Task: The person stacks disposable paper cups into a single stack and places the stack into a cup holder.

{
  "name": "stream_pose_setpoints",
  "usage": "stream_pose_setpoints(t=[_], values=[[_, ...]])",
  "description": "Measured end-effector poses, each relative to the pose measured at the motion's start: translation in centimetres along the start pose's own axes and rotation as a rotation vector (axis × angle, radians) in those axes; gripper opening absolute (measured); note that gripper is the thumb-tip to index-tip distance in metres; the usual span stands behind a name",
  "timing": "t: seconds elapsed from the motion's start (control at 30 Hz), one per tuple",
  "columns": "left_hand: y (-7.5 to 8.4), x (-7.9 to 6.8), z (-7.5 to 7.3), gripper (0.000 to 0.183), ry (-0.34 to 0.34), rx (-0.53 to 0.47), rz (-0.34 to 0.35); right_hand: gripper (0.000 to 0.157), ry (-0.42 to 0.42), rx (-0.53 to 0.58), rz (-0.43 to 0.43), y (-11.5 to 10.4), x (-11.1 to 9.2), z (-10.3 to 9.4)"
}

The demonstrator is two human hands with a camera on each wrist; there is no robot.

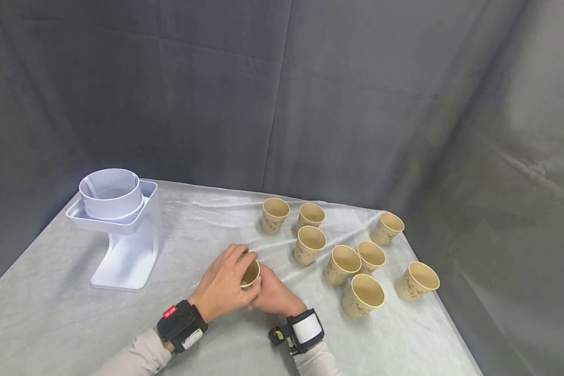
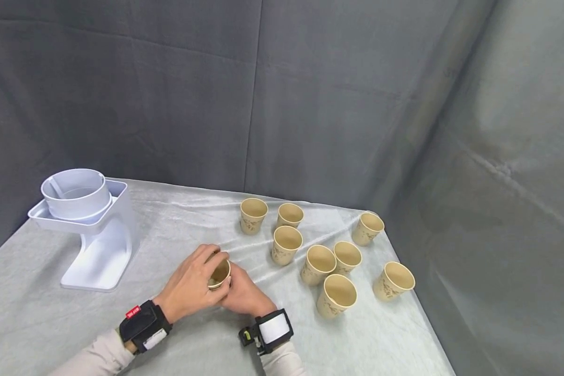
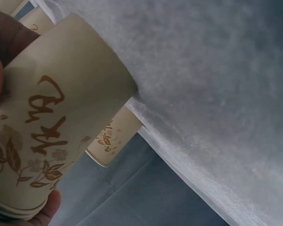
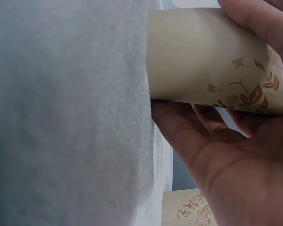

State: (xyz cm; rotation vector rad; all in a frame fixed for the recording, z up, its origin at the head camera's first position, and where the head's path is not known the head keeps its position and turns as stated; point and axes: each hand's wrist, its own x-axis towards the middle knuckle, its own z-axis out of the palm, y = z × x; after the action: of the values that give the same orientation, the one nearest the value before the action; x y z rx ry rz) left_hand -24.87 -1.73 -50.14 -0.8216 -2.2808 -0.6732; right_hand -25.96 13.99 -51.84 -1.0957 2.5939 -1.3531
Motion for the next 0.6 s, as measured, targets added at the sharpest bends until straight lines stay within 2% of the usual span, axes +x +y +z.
stream_pose_setpoints(t=[0.17,0.37,0.47,0.6], values=[[0.0,0.0,-0.1,0.042,-0.024,0.011,-0.006,0.061,0.003,0.006,-0.023,-0.1,0.0,0.0],[0.1,0.2,-0.7,0.054,-0.034,0.022,-0.010,0.063,-0.010,0.027,0.010,-3.9,-0.1,-1.1],[0.2,0.4,-1.1,0.061,-0.012,-0.033,-0.020,0.066,-0.007,0.000,0.004,-4.6,-0.2,-1.5],[0.1,0.5,-1.7,0.064,0.022,-0.177,-0.020,0.075,-0.023,0.018,0.018,-3.7,-0.4,-1.9]])
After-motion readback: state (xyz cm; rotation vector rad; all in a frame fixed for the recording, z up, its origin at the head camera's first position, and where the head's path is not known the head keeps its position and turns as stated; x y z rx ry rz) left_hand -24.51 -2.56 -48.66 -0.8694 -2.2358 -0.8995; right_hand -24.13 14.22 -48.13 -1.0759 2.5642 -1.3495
